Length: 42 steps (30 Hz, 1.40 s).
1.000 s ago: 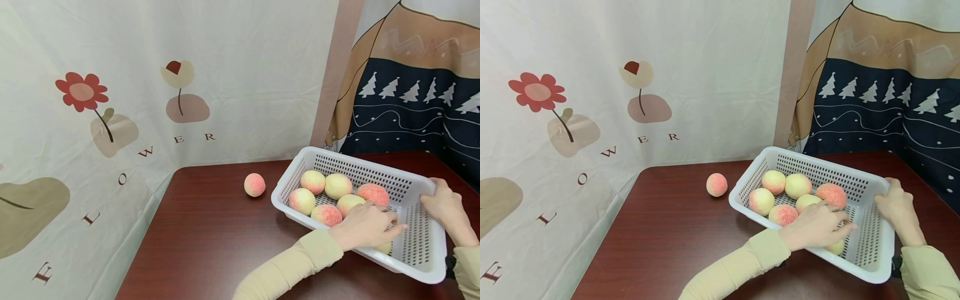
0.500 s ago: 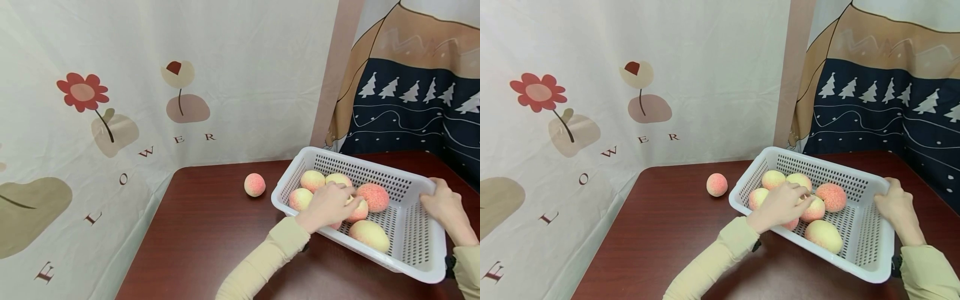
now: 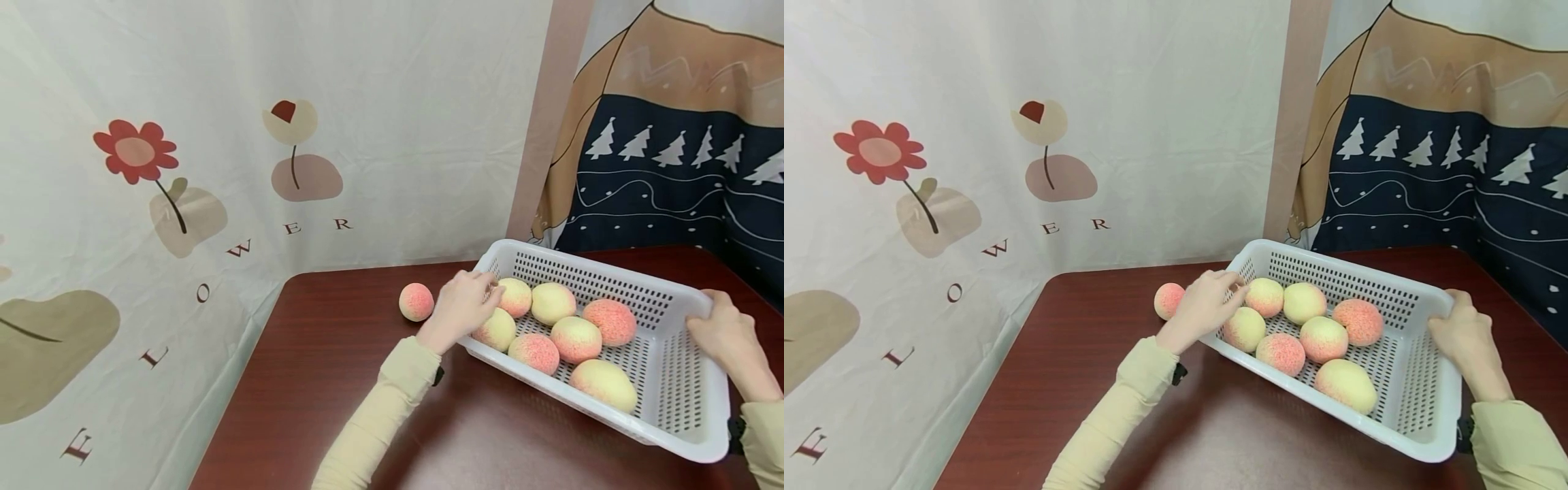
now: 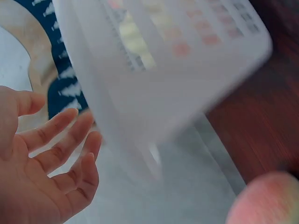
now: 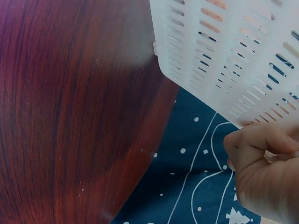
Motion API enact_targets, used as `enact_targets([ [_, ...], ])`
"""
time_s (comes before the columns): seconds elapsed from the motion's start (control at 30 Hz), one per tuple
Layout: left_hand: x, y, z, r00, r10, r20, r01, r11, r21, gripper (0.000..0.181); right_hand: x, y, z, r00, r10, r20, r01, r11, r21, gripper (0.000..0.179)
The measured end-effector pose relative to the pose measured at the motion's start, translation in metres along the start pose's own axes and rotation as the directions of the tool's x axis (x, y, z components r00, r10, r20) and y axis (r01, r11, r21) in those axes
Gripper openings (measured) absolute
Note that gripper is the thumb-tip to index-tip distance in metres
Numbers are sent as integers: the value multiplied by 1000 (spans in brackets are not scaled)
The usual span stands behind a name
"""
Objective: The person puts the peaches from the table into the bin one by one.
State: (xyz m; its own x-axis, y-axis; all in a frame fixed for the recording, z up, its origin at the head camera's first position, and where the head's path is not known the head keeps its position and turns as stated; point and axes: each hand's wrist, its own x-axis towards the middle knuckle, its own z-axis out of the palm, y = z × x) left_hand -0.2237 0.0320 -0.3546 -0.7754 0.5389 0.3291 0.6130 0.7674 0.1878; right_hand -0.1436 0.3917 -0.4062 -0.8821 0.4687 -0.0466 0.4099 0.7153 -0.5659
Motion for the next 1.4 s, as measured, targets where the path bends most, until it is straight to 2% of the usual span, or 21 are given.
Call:
enact_targets([
  [0.17,-3,-30,-1,997,-69,-32,68,997,-25,25,-1,-1,-1,1000,3,-5,-3,1000,-4,62],
  [0.27,-5,-47,3,989,-137,-55,135,990,-29,23,-2,-1,-1,1000,13,6,-13,1000,4,62],
  [0.4,-9,-70,14,971,-233,-47,231,972,-43,26,-3,-2,0,1000,17,9,-17,1000,7,62],
  [0.63,-13,-99,39,948,-316,-30,314,948,-55,35,-1,-1,0,1000,-4,-5,4,1000,-1,62],
  [0.8,-16,-110,50,934,-358,15,358,932,-58,45,0,-1,1,1000,-19,-17,19,1000,-5,62],
  [1.0,-18,-116,59,913,-401,72,406,909,-95,51,0,-1,0,1000,-14,-21,14,1000,-4,61],
  [1.4,-17,-119,65,904,-419,82,425,902,-78,46,1,2,1,1000,-14,-16,14,1000,2,62],
])
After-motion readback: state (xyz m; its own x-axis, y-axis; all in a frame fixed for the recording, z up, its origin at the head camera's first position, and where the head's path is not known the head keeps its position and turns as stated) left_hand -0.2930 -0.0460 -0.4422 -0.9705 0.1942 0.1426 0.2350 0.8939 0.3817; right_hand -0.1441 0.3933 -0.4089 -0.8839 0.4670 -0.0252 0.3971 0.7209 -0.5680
